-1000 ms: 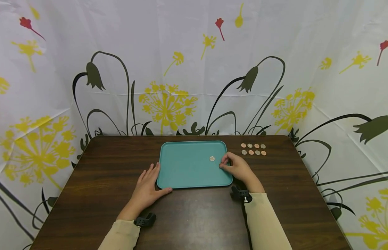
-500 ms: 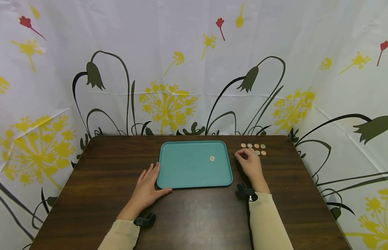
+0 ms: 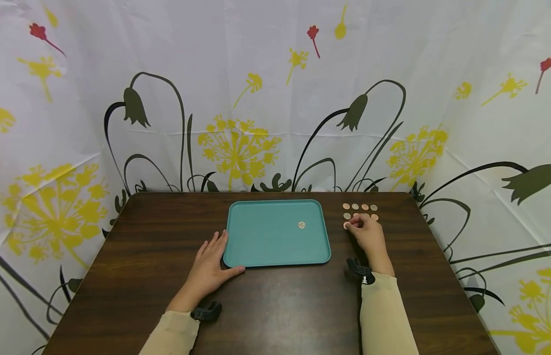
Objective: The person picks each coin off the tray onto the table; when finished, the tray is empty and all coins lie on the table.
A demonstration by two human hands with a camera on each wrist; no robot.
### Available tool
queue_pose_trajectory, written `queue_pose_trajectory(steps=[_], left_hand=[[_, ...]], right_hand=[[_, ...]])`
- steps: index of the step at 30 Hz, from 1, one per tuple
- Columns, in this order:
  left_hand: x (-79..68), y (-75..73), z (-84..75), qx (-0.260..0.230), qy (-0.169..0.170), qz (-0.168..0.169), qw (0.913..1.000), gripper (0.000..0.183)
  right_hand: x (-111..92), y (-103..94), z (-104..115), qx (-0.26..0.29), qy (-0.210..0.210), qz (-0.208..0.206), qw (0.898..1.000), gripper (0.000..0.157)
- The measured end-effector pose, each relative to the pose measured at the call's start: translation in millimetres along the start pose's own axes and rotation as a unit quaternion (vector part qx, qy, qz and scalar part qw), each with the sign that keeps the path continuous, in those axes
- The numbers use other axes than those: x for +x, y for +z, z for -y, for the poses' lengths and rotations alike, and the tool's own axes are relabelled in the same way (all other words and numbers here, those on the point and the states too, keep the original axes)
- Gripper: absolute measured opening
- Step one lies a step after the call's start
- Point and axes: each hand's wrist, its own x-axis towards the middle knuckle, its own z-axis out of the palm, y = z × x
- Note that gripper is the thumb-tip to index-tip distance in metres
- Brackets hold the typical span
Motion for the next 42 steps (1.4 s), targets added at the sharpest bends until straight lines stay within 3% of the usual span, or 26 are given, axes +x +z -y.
queue_pose_trajectory(steps=[11, 27, 35, 39, 42], left_hand=[[-0.1, -0.9, -1.4, -0.001, 0.0, 0.001, 1.0, 0.121], [0.6, -0.9, -0.6, 0.005, -0.001, 0.001, 1.0, 0.121], [1.2, -0.1, -1.5, 0.004, 0.001, -0.003, 1.0, 0.12], [1.1, 0.1, -1.1, 0.002, 0.001, -0.003, 1.0, 0.12], [0.6, 0.0, -0.5, 0.002, 0.001, -0.003, 1.0, 0.12]], right_hand=[[0.1, 2.7, -1.5, 0.017, 0.027, -0.036, 0.999, 0.017], [1.6, 5.0, -4.1, 0.05, 0.03, -0.034, 0.998, 0.015], [2.9, 1.9, -6.4, 0.105, 0.041, -0.038, 0.993, 0.016], [1.7, 6.5, -0.5, 0.12, 0.046, -0.075, 0.989, 0.016], [0.8, 17.1, 8.9, 0.153, 0.022, -0.105, 0.982, 0.013]])
